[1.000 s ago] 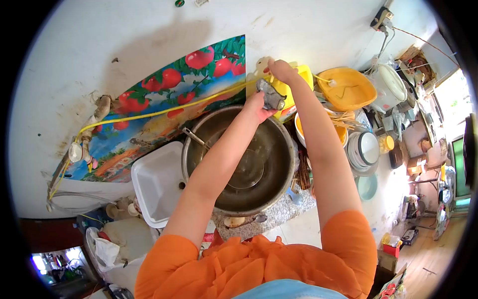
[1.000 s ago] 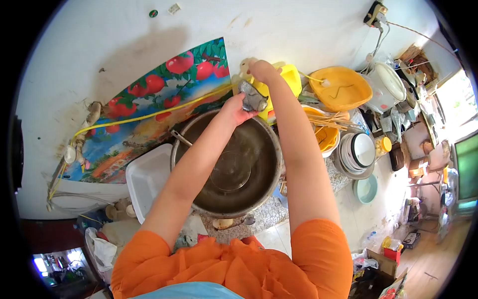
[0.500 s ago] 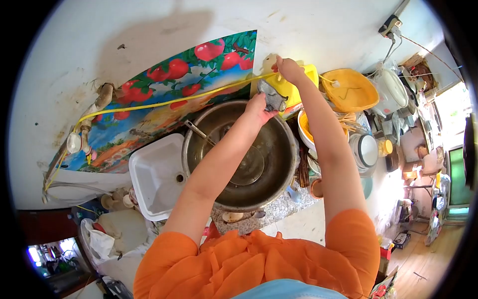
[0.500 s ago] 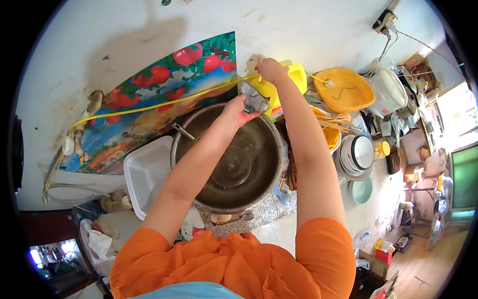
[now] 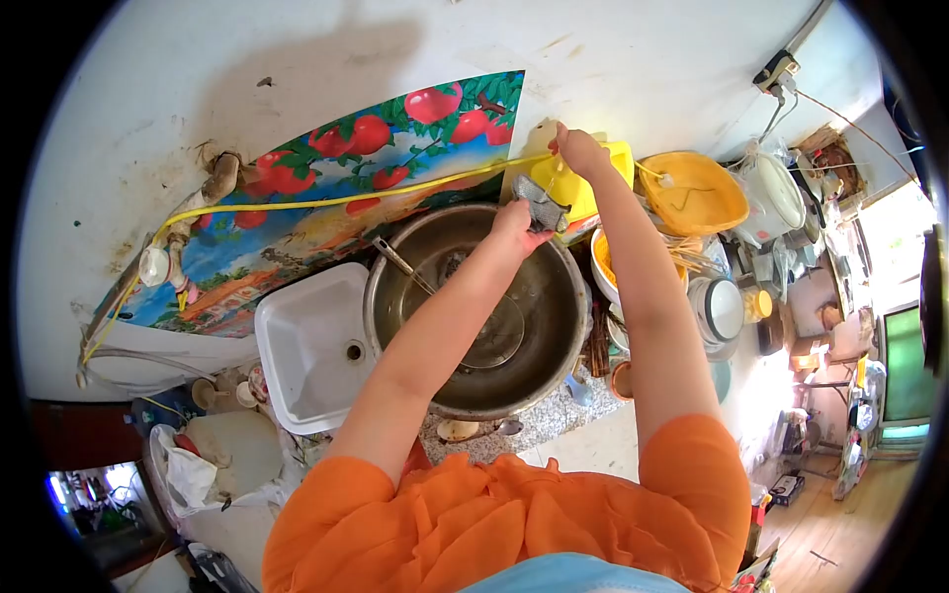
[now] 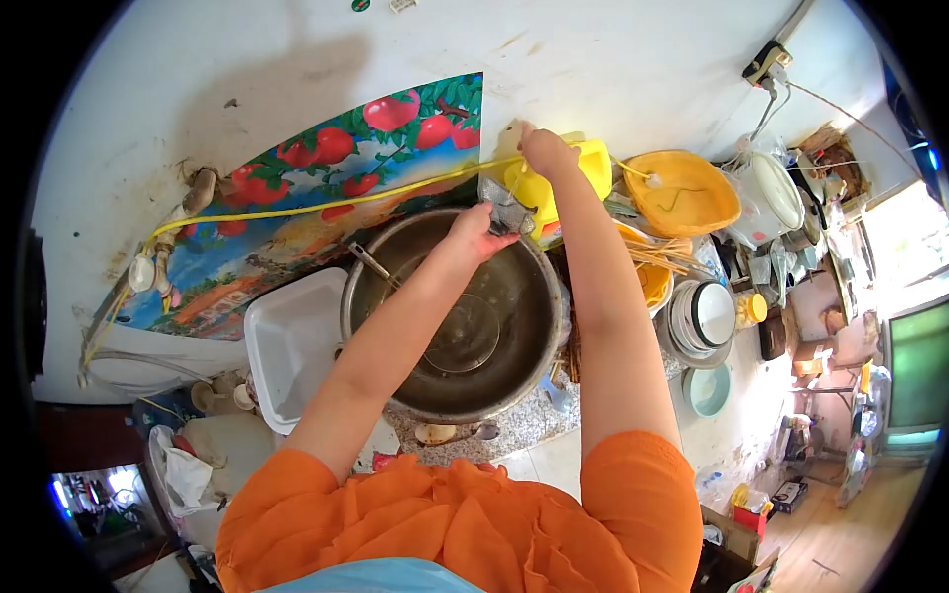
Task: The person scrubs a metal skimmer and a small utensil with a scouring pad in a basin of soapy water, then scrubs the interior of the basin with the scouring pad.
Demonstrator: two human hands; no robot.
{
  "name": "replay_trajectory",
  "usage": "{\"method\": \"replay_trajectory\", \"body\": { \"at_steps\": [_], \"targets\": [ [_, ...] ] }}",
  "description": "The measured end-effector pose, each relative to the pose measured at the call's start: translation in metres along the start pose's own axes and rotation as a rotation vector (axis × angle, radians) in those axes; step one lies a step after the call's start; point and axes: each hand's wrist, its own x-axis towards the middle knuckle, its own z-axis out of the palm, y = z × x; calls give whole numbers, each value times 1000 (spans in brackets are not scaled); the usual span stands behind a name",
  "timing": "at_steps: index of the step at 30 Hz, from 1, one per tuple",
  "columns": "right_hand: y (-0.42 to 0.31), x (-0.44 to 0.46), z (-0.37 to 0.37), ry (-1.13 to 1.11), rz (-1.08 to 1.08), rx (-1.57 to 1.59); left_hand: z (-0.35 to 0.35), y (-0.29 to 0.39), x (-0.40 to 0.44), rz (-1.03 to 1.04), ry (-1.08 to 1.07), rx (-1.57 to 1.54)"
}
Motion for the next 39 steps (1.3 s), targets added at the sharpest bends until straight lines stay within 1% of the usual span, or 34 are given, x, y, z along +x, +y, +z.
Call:
{"method": "replay_trajectory", "body": {
  "at_steps": [2, 5, 8, 9, 11, 12, 14, 15, 16, 17, 18, 19, 20, 21, 24, 27, 28, 29, 31, 32, 33, 34, 37, 39],
  "targets": [
    [-7, -9, -3, 18, 21, -91, 3, 0, -2, 17, -34, -9],
    [-4, -8, 3, 96, 13, -95, -4, 0, 14, -7, -51, -29],
    [-15, -11, 2, 281, 75, -179, -11, 1, -4, 21, -66, 3],
    [-24, -31, -7, 376, -47, -218, -15, 4, -20, 39, -41, 68],
    [-22, -64, 11, 711, -413, 81, -30, 7, -52, 50, 25, 185],
    [-19, -91, 36, 695, -396, 176, -53, 5, -48, 89, -25, 268],
    [-25, -135, 77, 703, -368, 354, -78, 8, -59, 82, -133, 379],
    [-19, -150, 112, 431, -229, 688, -92, 5, -65, 65, -179, 446],
    [-13, -163, 151, 21, 36, 1275, -107, 2, -67, 36, -226, 567],
    [-24, -194, 148, -406, 446, 1507, -124, -6, -68, 10, -275, 684],
    [-18, -208, 174, -470, 495, 1671, -142, -11, -67, -12, -325, 803],
    [-7, -216, 208, -419, 491, 1731, -170, -18, -54, 97, -189, 1011],
    [-1, -224, 230, -360, 541, 1716, -206, -28, -37, 202, -47, 1216],
    [1, -233, 240, -327, 589, 1751, -218, -27, -43, 302, 96, 1420],
    [14, -253, 254, -192, 708, 1806, -236, -17, -49, -24, 373, 1119],
    [22, -261, 258, -92, 687, 1797, -257, -51, -22, -106, 405, 1046],
    [23, -261, 256, -74, 651, 1767, -276, -65, -3, -153, 374, 1001],
    [23, -262, 251, -58, 617, 1735, -280, -69, 1, -176, 331, 934],
    [28, -263, 246, -21, 534, 1640, -274, -68, -7, -221, 249, 801],
    [30, -260, 247, 2, 481, 1580, -270, -67, -12, -234, 233, 796],
    [31, -260, 246, 21, 431, 1521, -247, -54, -40, -249, 222, 790],
    [28, -260, 241, 42, 430, 1461, -234, -48, -59, -258, 212, 782],
    [17, -260, 230, 145, 268, 1186, -232, -49, -77, -186, 216, 735],
    [5, -262, 212, 284, 1, 806, -228, -51, -94, -2, 151, 631]
  ]
}}
